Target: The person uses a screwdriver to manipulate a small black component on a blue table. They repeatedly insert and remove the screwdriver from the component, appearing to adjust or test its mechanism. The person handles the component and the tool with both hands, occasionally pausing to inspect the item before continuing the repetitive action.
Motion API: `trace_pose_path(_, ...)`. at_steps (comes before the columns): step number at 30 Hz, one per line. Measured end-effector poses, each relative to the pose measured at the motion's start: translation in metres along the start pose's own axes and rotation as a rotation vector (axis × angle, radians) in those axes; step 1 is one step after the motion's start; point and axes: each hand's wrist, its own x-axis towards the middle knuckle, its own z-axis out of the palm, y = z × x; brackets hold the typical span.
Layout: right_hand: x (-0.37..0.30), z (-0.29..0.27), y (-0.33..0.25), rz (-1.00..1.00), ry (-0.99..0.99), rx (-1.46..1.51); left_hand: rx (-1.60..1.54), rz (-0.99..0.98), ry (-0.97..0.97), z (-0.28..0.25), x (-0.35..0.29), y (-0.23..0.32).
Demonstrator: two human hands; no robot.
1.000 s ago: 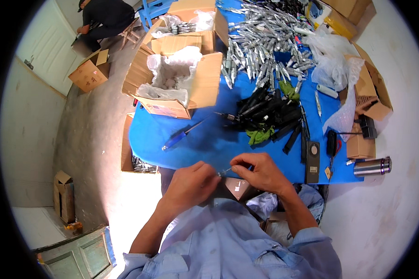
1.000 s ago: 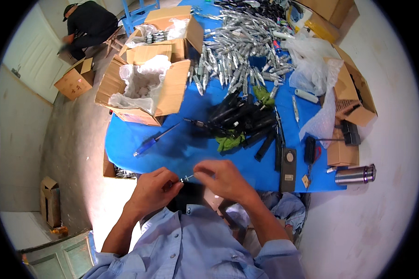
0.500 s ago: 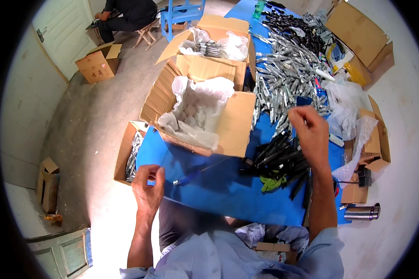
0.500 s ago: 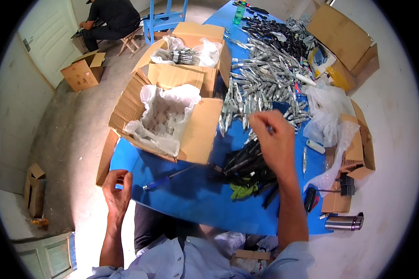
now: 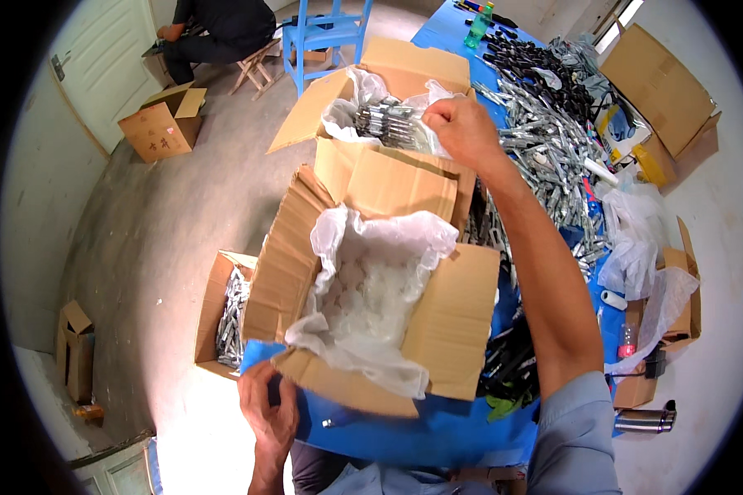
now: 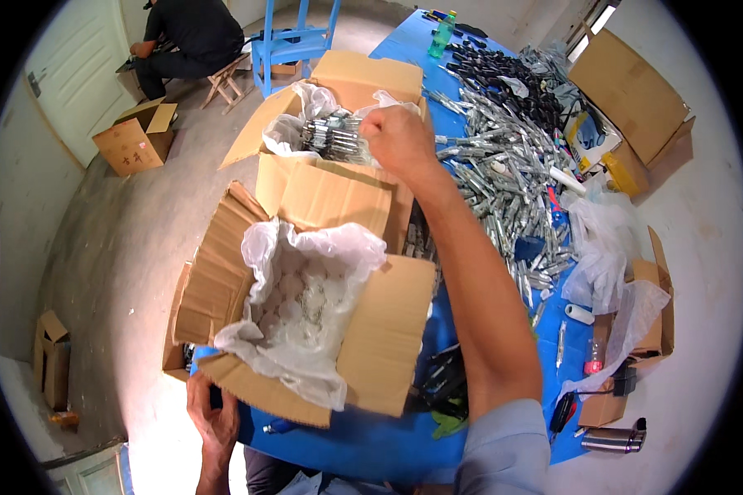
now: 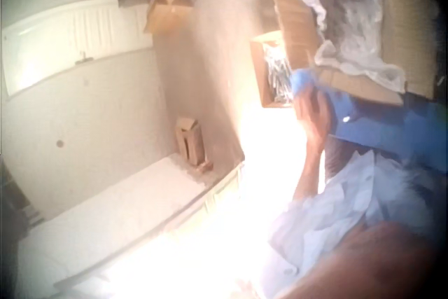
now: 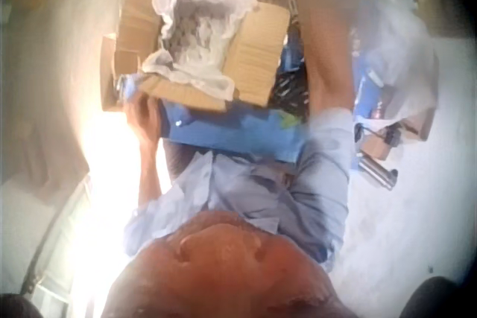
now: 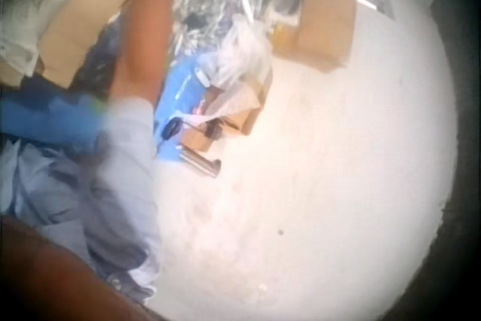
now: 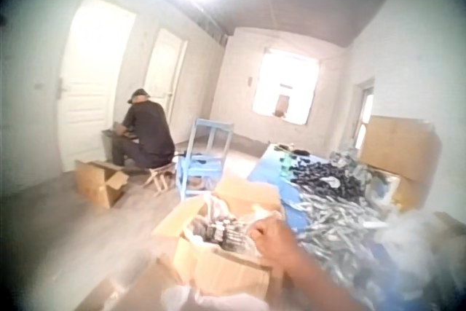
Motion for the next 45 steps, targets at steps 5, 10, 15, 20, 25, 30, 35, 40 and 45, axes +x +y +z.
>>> trace_pose_path(5,0.016,0.031,-0.002,0.06,-0.105,0.027,0.021,0.006,-0.021,-0.003,-0.001,-0.005)
trace_pose_path(10,0.017,0.038,-0.006,0.104,-0.188,0.04,-0.004,0.035,0.001,0.0,-0.002,-0.011)
trace_pose_path(15,0.019,0.042,0.005,0.16,-0.237,0.006,-0.011,0.04,0.018,0.003,-0.004,-0.013)
trace_pose_path(20,0.017,0.04,-0.008,0.183,-0.23,-0.11,-0.017,0.056,0.021,0.002,-0.004,-0.014)
trace_pose_path(25,0.013,0.027,-0.011,0.175,-0.08,-0.066,0.0,0.0,-0.017,-0.002,-0.003,-0.008)
trace_pose_path(30,-0.005,-0.024,-0.007,0.047,0.143,0.009,-0.02,0.003,-0.012,-0.003,0.004,0.002)
trace_pose_path(35,-0.099,-0.1,-0.025,0.106,0.209,0.105,-0.032,-0.054,0.02,0.002,-0.004,-0.011)
trace_pose_path(40,-0.288,-0.159,-0.041,0.256,0.272,0.019,-0.091,-0.078,0.003,0.004,-0.005,-0.008)
trace_pose_path(45,-0.472,-0.152,-0.095,0.6,0.33,0.033,-0.069,-0.041,0.027,0.006,-0.004,-0.01)
